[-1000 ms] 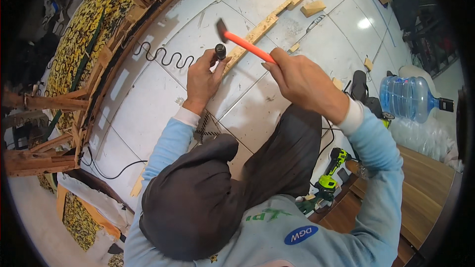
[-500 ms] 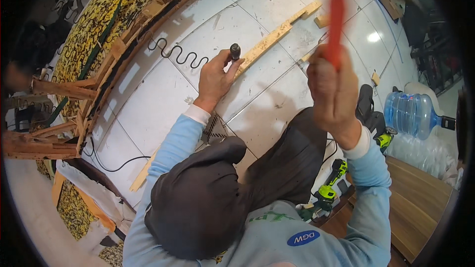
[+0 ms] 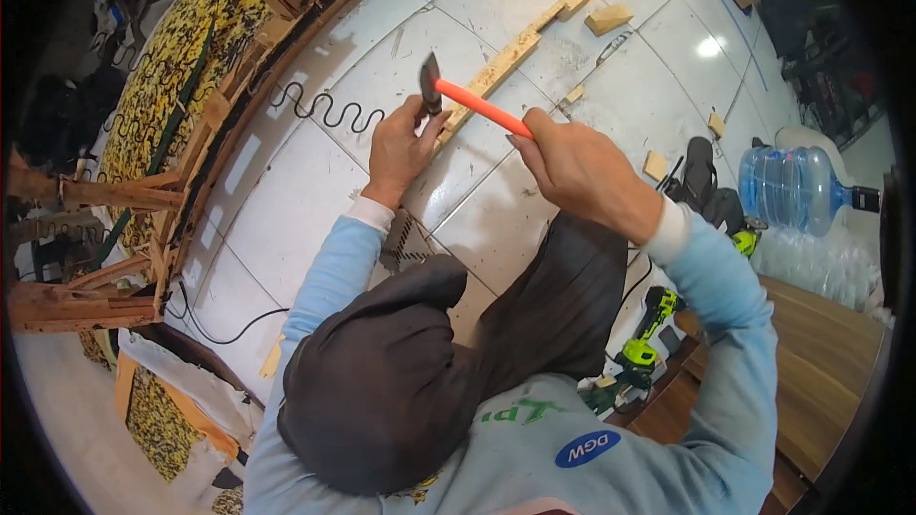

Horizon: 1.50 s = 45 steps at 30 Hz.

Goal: The person sits on the floor and uses a hammer and nail set to attach a wooden slat to a metal spring on a furniture frame. They then use a power drill to secure the slat to the wooden frame structure.

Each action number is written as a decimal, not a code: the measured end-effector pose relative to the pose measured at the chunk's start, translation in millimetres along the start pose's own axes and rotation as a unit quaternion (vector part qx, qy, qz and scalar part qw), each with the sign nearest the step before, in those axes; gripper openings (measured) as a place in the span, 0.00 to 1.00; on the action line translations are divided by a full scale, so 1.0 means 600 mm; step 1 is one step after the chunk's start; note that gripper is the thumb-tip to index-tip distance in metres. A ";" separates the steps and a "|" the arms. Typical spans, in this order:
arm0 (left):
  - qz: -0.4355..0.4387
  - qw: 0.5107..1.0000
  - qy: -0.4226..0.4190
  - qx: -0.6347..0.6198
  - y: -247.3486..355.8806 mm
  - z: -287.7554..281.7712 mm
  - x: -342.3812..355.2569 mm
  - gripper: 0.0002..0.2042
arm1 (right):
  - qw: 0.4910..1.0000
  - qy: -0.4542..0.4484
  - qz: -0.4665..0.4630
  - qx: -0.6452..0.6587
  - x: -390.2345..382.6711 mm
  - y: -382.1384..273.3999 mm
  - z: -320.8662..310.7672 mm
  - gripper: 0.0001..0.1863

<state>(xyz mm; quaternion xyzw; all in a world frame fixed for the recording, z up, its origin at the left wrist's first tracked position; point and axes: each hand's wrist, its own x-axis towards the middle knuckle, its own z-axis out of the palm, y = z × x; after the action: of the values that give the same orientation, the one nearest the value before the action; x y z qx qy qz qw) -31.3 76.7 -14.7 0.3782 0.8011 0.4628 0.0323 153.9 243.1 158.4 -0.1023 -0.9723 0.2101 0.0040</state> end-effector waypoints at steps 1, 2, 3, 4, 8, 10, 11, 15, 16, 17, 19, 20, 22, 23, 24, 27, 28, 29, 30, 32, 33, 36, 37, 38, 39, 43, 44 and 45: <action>-0.003 1.000 0.006 -0.001 -0.001 -0.002 0.003 0.13 | 1.000 0.001 0.014 0.025 0.006 -0.018 -0.024 0.13; -0.008 1.000 0.003 -0.005 0.004 -0.008 0.000 0.13 | 0.990 0.119 -0.040 0.061 0.011 -0.027 -0.038 0.12; -0.014 1.000 0.002 -0.009 0.006 -0.010 -0.006 0.13 | 0.963 0.235 -0.093 0.095 0.017 -0.036 -0.052 0.11; 0.008 1.000 0.018 -0.015 -0.004 -0.007 -0.001 0.13 | 0.938 0.292 -0.072 0.173 0.022 -0.052 -0.073 0.09; 0.005 1.000 0.018 -0.002 0.009 -0.003 -0.005 0.12 | 0.859 0.285 -0.039 0.423 -0.003 -0.030 -0.055 0.13; 0.016 1.000 0.002 0.021 0.029 -0.007 -0.015 0.10 | 0.852 0.245 0.025 0.463 -0.035 -0.022 -0.042 0.15; 0.078 0.996 -0.040 0.008 0.028 0.001 -0.031 0.10 | 0.854 0.236 0.057 0.461 -0.053 -0.015 -0.031 0.15; 0.208 0.961 -0.179 0.030 0.032 0.033 -0.103 0.11 | 0.836 0.216 0.167 0.475 -0.131 0.017 0.038 0.13; 0.221 0.958 -0.177 0.050 0.027 0.040 -0.114 0.10 | 0.827 0.216 0.191 0.483 -0.148 0.021 0.061 0.12; 0.218 0.959 -0.175 0.054 0.028 0.042 -0.115 0.10 | 0.850 0.219 0.213 0.428 -0.162 0.025 0.090 0.13; 0.216 0.960 -0.168 0.060 0.033 0.043 -0.109 0.11 | 0.887 0.226 0.253 0.312 -0.181 0.028 0.143 0.16; 0.206 0.964 -0.158 0.058 0.037 0.044 -0.111 0.11 | 0.889 0.217 0.256 0.311 -0.181 0.023 0.166 0.19; 0.186 0.969 -0.154 0.052 0.039 0.052 -0.120 0.11 | 0.878 0.201 0.266 0.342 -0.167 -0.004 0.208 0.22; 0.176 0.971 -0.152 0.050 0.038 0.056 -0.125 0.11 | 0.865 0.194 0.273 0.374 -0.155 -0.020 0.228 0.22; 0.156 0.974 -0.160 0.043 0.035 0.056 -0.130 0.12 | 0.854 0.184 0.279 0.397 -0.143 -0.025 0.236 0.22; 0.116 0.983 -0.134 0.045 0.023 0.058 -0.138 0.19 | 0.828 0.158 0.311 0.439 -0.116 -0.027 0.245 0.22; 0.118 0.987 -0.092 0.059 0.019 0.057 -0.138 0.23 | 0.847 0.139 0.312 0.407 -0.119 -0.022 0.243 0.23; 0.120 0.989 -0.049 0.073 0.013 0.054 -0.137 0.26 | 0.866 0.140 0.303 0.373 -0.118 -0.022 0.242 0.22; 0.074 0.987 -0.044 0.134 0.010 0.048 -0.139 0.34 | 0.884 0.141 0.296 0.334 -0.121 -0.020 0.241 0.21; -0.028 0.958 -0.057 0.279 -0.023 0.044 -0.141 0.32 | 0.897 0.152 0.278 0.308 -0.123 -0.018 0.244 0.19; -0.083 0.931 -0.064 0.349 -0.040 0.041 -0.142 0.32 | 0.893 0.161 0.270 0.322 -0.123 -0.016 0.254 0.18; -0.237 0.915 -0.231 0.229 -0.078 0.025 -0.106 0.26 | 0.897 0.210 0.243 0.304 -0.113 -0.022 0.252 0.17; -0.228 0.915 -0.233 0.238 -0.085 0.023 -0.097 0.25 | 0.900 0.229 0.235 0.288 -0.107 -0.028 0.244 0.17; -0.218 0.914 -0.236 0.246 -0.092 0.021 -0.089 0.23 | 0.899 0.242 0.219 0.290 -0.087 -0.023 0.233 0.17; -0.207 0.913 -0.244 0.255 -0.095 0.019 -0.090 0.21 | 0.895 0.272 0.185 0.301 -0.063 -0.019 0.224 0.17; -0.198 0.915 -0.232 0.265 -0.087 0.022 -0.092 0.19 | 0.894 0.300 0.117 0.312 0.052 -0.005 0.169 0.17; -0.199 0.916 -0.229 0.264 -0.088 0.024 -0.092 0.19 | 0.897 0.299 0.096 0.313 0.083 -0.004 0.157 0.17; -0.202 0.915 -0.228 0.263 -0.090 0.026 -0.097 0.19 | 0.899 0.295 0.076 0.315 0.110 -0.003 0.152 0.17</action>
<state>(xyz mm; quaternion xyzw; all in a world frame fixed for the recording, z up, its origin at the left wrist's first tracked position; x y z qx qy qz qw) -14.5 35.4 -82.1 0.2982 0.9243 0.1199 0.2061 84.2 217.5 73.7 -0.2263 -0.7991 0.4649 0.3067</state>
